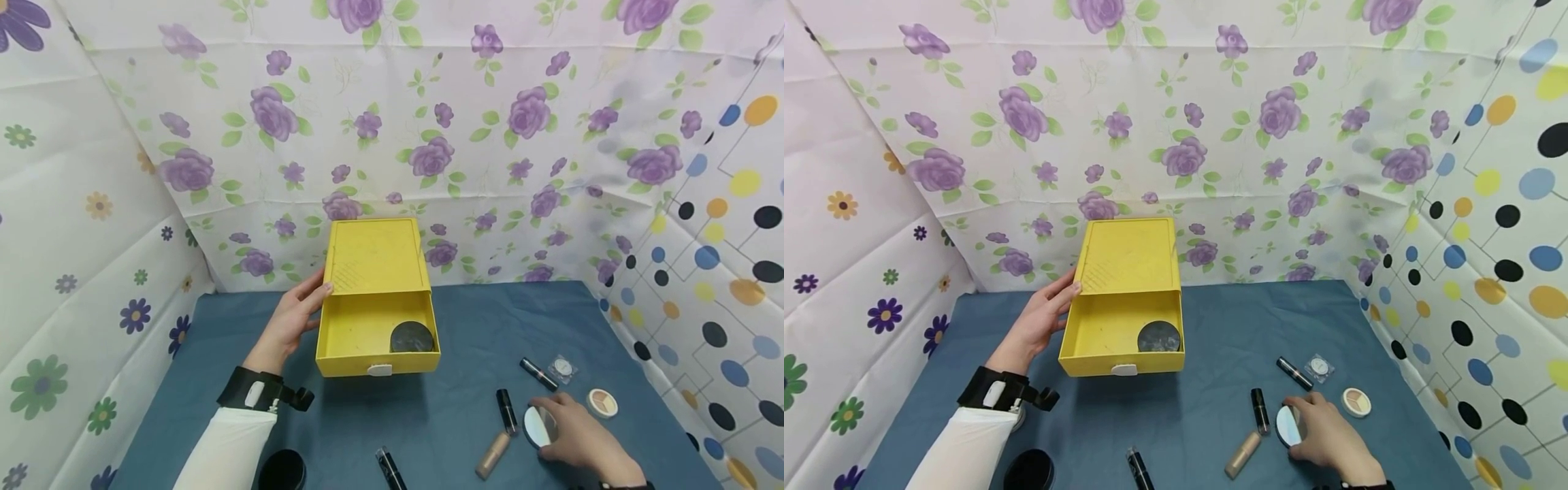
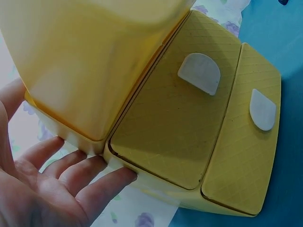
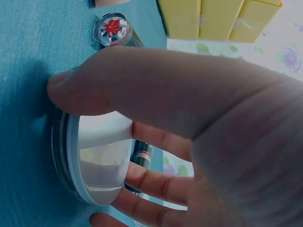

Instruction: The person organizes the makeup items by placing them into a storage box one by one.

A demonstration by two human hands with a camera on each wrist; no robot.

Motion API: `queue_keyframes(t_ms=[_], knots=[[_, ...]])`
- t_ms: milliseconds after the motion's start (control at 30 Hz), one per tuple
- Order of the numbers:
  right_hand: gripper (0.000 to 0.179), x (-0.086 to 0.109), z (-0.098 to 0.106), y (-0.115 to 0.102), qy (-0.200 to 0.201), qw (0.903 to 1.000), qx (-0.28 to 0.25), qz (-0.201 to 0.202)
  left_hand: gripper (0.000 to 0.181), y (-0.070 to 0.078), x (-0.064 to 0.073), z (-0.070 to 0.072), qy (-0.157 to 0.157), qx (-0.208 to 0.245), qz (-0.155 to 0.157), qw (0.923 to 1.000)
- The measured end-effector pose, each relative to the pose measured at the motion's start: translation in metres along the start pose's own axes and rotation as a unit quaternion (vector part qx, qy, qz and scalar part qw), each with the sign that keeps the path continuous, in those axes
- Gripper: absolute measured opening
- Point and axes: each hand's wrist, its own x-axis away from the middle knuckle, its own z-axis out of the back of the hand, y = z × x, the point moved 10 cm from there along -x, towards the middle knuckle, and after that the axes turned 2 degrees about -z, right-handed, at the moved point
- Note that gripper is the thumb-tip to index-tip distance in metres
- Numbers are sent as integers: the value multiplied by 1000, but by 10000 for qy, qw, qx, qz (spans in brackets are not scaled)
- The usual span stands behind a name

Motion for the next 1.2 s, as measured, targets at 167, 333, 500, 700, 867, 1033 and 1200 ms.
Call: queue_keyframes(t_ms=[167,333,500,700,867,1033,1200], knots=[[74,4,1,0,83,9999,4,105,77,0,0,0,24,20,51,10000],[74,4,2,2,141,9998,-64,86,77,0,-1,-1,27,31,51,10000],[74,3,2,3,155,9998,-86,30,78,0,0,-1,8,20,38,10000],[75,3,2,4,181,9998,-55,26,78,1,1,-1,3,-12,13,10000],[77,2,2,5,208,9998,-40,26,78,1,0,0,-17,-20,-7,10000],[77,1,2,6,201,9998,-51,-42,78,1,0,-1,-44,-11,-17,10000],[80,-1,2,7,152,9998,-42,-136,78,1,0,-1,-53,23,2,10000]])
